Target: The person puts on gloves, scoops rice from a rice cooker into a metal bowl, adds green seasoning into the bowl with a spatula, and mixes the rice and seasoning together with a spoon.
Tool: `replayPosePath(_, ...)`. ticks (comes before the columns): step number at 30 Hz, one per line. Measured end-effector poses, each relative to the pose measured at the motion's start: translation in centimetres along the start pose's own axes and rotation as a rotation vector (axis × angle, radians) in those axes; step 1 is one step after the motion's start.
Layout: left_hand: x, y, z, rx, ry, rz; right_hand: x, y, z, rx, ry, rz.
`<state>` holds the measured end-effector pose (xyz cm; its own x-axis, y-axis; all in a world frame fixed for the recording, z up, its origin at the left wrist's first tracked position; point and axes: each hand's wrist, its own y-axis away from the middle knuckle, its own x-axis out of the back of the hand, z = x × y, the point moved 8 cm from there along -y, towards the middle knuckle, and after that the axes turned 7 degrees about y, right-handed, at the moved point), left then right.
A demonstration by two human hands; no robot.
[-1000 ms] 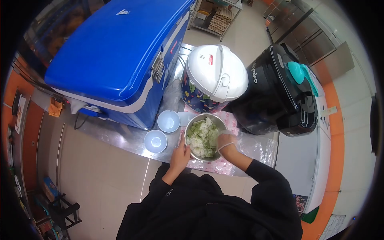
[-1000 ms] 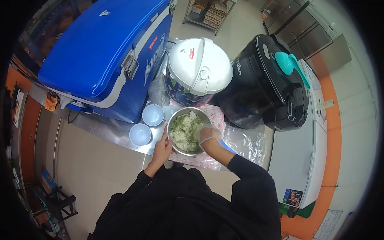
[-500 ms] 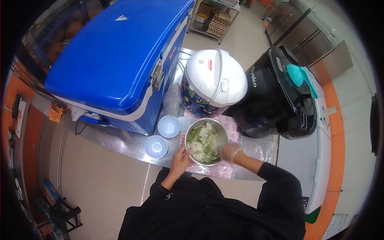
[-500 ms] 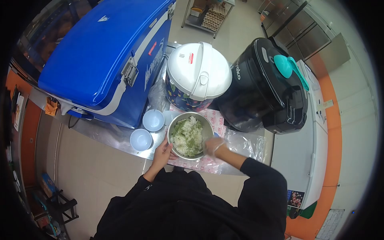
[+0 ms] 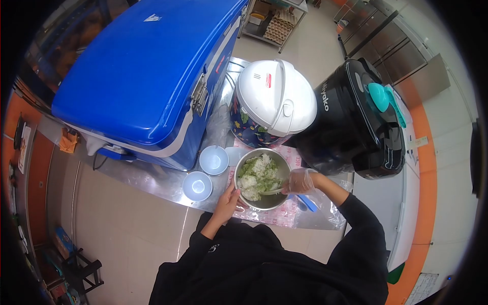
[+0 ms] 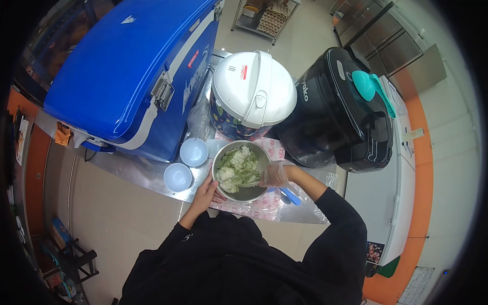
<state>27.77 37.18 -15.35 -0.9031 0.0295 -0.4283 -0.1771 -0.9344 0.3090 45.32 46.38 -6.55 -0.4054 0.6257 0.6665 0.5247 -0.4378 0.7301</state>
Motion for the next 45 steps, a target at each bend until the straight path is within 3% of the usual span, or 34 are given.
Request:
replayPosePath(12, 0.2, -0.2, -0.2, -0.100, 0.000, 0.044, 5.2, 1.1, -0.4, -0.044, -0.112, 0.118)
replayPosePath(15, 0.4, -0.5, -0.4, -0.126, -0.049, 0.043, 0.4, -4.3, 0.5, -0.029, 0.183, 0.123)
replayPosePath(18, 0.4, -0.3, 0.4, -0.225, -0.087, 0.164, -0.2, -4.4, -2.9, -0.096, 0.089, 0.309)
replayPosePath(21, 0.1, -0.1, 1.0, -0.201, -0.094, 0.203, -0.7, -2.7, -4.0, -0.259, 0.035, 0.253)
replayPosePath(26, 0.2, -0.1, 1.6, -0.232, -0.156, 0.195, -2.7, -1.4, -3.0, -0.214, 0.150, 0.168)
replayPosePath(29, 0.0, 0.1, 2.3, -0.241, -0.196, 0.156, 2.5, 1.5, -3.8, -0.215, 0.090, 0.165)
replayPosePath(32, -0.2, 0.4, 2.8, -0.258, -0.296, 0.161, 7.0, 2.7, -4.9, -0.287, 0.089, 0.315)
replayPosePath(36, 0.6, -0.3, 1.2, -0.278, -0.368, 0.231, -0.1, -4.4, -3.9, -0.164, 0.084, 0.284)
replayPosePath(41, 0.2, 0.2, 1.4, -0.237, -0.345, 0.233, -4.5, -4.3, -2.6, -0.186, 0.064, 0.207)
replayPosePath(43, 0.0, -0.1, 1.1, -0.241, -0.291, 0.184, -4.1, -3.1, -1.0, -0.171, 0.121, 0.112)
replayPosePath(45, -0.1, -0.2, 0.9, -0.227, -0.231, 0.116, -0.7, 0.3, -0.7, -0.163, 0.067, 0.211)
